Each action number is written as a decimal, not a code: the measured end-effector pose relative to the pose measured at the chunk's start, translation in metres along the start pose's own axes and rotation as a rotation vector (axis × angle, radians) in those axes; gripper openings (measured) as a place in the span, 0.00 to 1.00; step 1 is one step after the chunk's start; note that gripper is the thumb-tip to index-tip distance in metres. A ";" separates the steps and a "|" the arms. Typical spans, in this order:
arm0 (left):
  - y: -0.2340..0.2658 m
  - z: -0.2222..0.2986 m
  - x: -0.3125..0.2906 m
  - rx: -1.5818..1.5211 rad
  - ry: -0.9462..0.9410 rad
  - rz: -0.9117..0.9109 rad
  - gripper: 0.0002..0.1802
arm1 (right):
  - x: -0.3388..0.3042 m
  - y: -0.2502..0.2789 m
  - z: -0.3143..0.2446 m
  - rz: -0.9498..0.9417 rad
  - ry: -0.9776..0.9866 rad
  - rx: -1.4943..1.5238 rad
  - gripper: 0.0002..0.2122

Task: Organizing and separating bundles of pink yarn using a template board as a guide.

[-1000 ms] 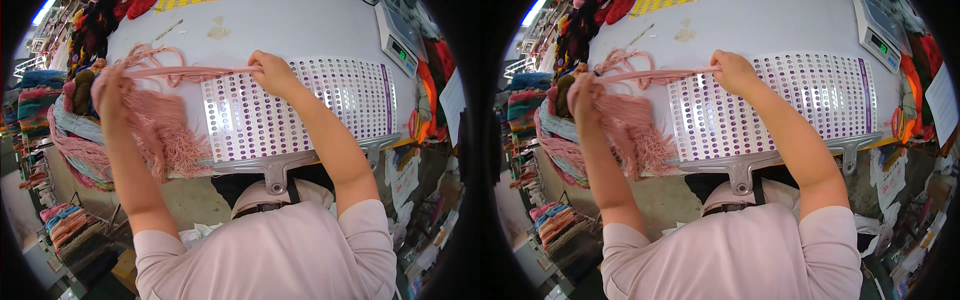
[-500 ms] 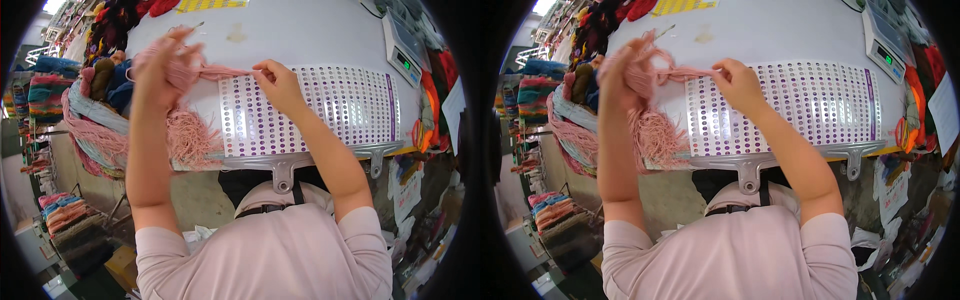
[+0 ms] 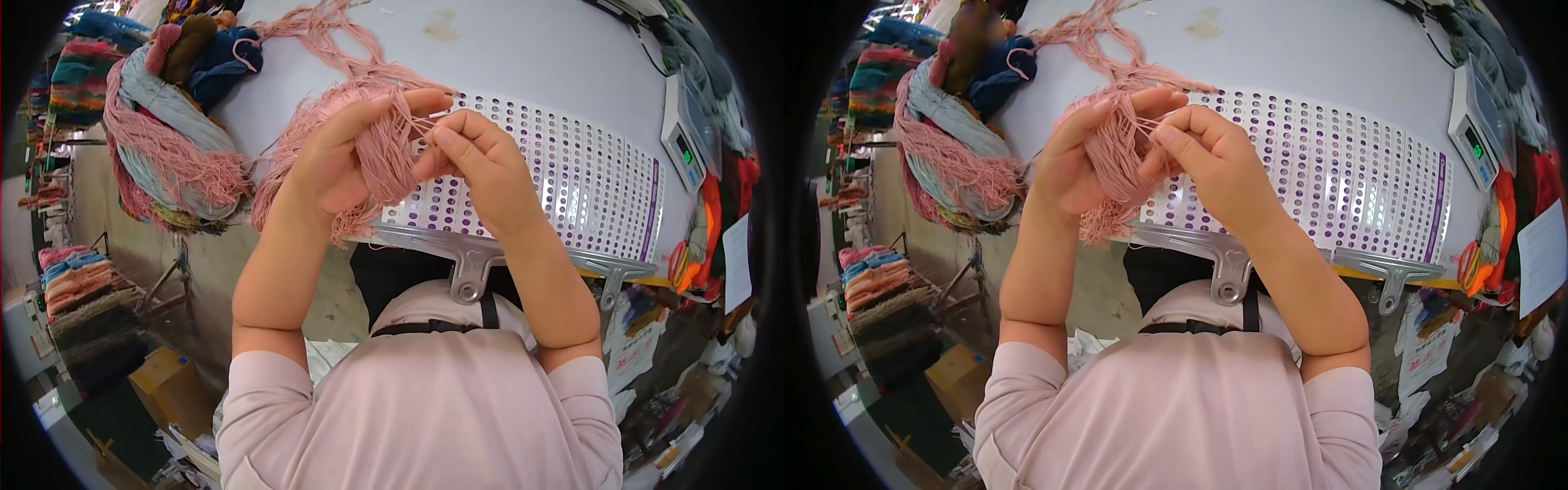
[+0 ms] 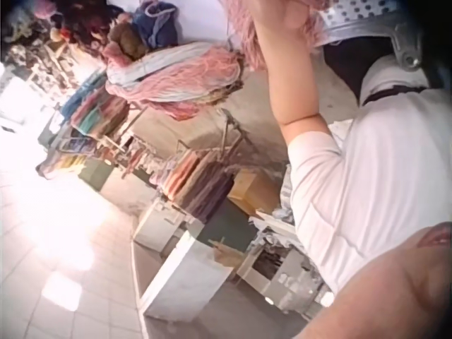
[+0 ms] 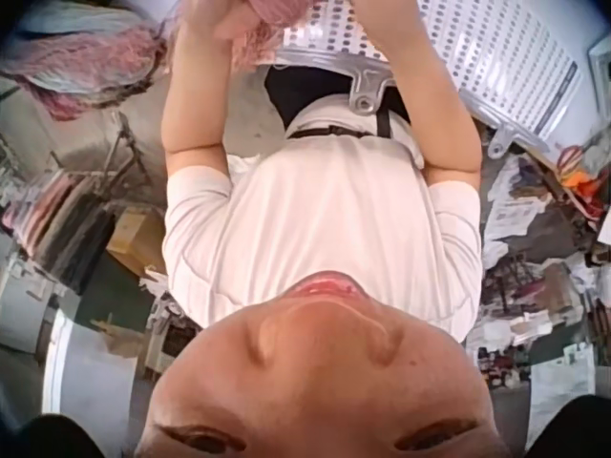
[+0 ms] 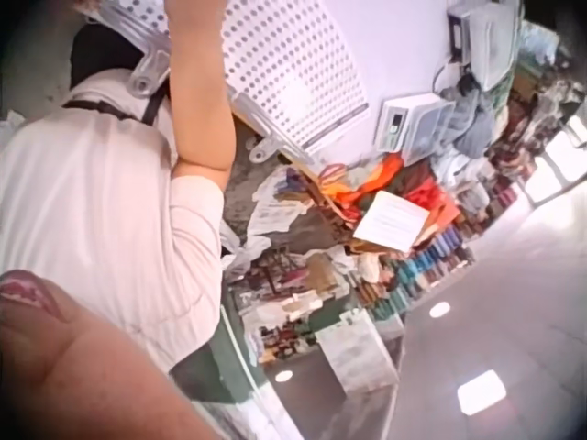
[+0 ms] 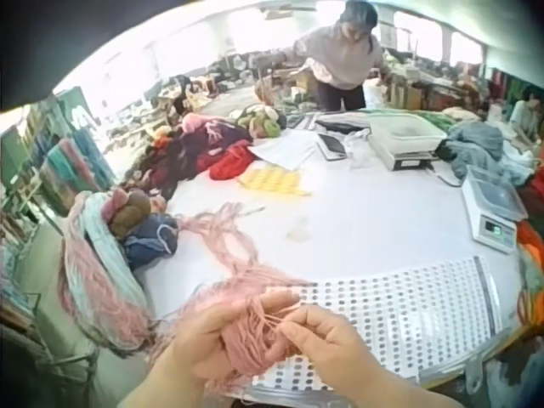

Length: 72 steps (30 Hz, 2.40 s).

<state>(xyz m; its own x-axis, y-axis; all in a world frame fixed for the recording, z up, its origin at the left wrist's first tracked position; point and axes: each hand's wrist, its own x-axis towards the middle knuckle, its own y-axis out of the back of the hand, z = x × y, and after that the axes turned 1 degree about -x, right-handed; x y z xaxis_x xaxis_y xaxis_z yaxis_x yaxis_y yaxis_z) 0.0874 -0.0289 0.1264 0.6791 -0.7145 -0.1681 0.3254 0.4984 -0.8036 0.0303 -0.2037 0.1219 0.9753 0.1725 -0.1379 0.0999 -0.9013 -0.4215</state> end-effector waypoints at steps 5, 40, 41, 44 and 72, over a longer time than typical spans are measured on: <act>0.004 0.004 -0.018 0.237 -0.005 0.076 0.27 | -0.003 0.000 0.002 -0.023 -0.005 -0.030 0.07; -0.012 0.010 -0.027 0.540 -0.281 0.082 0.48 | -0.021 -0.015 -0.013 -0.050 -0.026 -0.121 0.08; -0.012 0.010 -0.028 0.496 -0.282 0.053 0.47 | -0.021 -0.015 -0.013 -0.052 -0.029 -0.121 0.08; -0.013 0.012 -0.030 0.464 -0.269 0.029 0.46 | -0.022 -0.016 -0.014 -0.083 -0.032 -0.107 0.08; -0.012 0.015 -0.032 0.434 -0.219 -0.002 0.44 | -0.025 -0.020 -0.014 -0.069 -0.073 -0.024 0.05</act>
<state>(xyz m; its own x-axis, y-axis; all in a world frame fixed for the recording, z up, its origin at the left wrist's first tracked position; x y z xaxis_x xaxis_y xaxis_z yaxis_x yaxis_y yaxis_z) 0.0714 -0.0050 0.1498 0.7855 -0.6189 -0.0047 0.5398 0.6889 -0.4838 0.0070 -0.1959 0.1463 0.9490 0.2622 -0.1749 0.1716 -0.8953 -0.4110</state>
